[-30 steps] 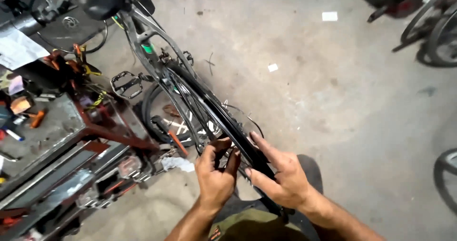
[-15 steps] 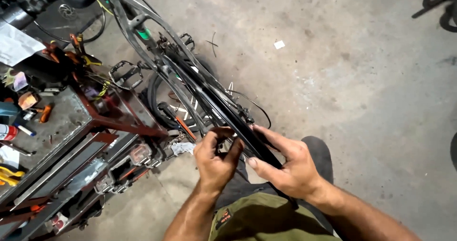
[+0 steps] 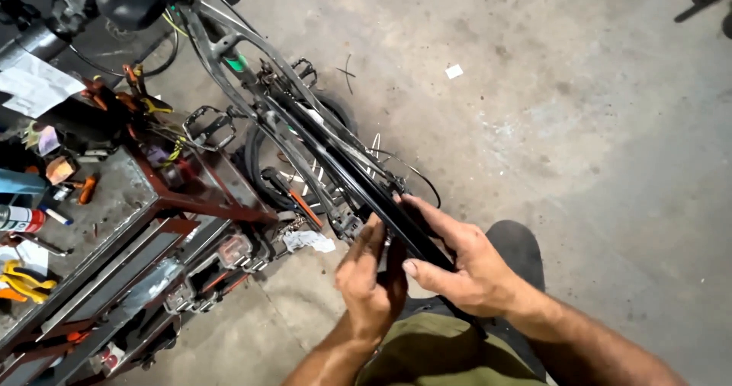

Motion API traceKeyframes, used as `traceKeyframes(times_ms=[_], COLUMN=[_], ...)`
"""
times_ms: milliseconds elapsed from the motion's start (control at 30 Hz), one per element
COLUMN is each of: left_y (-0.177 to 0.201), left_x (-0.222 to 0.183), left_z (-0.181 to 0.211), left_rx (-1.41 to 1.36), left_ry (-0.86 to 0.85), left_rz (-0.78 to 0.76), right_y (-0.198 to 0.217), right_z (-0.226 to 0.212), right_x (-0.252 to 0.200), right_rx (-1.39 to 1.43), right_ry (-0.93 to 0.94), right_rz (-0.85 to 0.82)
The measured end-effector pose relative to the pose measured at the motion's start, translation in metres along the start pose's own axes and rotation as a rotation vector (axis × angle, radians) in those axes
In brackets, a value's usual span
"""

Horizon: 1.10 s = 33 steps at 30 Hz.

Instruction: Truing a bicycle wheel by spinning it to identify wobbles and adjusting spoke tension.

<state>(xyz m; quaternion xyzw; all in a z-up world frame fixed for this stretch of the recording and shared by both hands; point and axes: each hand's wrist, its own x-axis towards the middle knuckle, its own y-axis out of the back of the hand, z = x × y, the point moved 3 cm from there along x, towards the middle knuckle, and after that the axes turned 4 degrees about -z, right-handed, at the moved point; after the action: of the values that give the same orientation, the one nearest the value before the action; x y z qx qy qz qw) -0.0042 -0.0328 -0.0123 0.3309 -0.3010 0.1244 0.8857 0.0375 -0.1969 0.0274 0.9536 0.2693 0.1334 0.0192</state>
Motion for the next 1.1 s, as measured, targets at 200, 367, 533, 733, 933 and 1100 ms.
traceKeyframes(times_ms=[200,367,533,733,933,1100], left_y=[0.009,0.007,0.004,0.012,0.036,0.038], left_x=[0.044,0.07,0.057,0.047,0.008,0.01], left_z=[-0.064,-0.04,-0.051,-0.027,-0.016,0.008], left_rx=[-0.867,-0.496,-0.298,-0.252,-0.468,-0.336], left_ry=[0.567,0.317,0.014,0.003,0.221,0.029], left_rz=[-0.312,-0.183,-0.015,0.052,-0.198,-0.205], right_y=[0.008,0.001,-0.002,0.004,-0.02,-0.016], right_z=[-0.013,0.004,0.0,-0.006,-0.001,-0.01], right_x=[0.014,0.026,0.021,0.002,-0.02,0.001], right_rx=[0.055,0.096,-0.067,-0.369,-0.123,-0.071], right_ry=[-0.084,-0.05,-0.053,0.023,-0.144,-0.446], right_rz=[-0.098,0.01,0.179,0.269,0.041,0.116])
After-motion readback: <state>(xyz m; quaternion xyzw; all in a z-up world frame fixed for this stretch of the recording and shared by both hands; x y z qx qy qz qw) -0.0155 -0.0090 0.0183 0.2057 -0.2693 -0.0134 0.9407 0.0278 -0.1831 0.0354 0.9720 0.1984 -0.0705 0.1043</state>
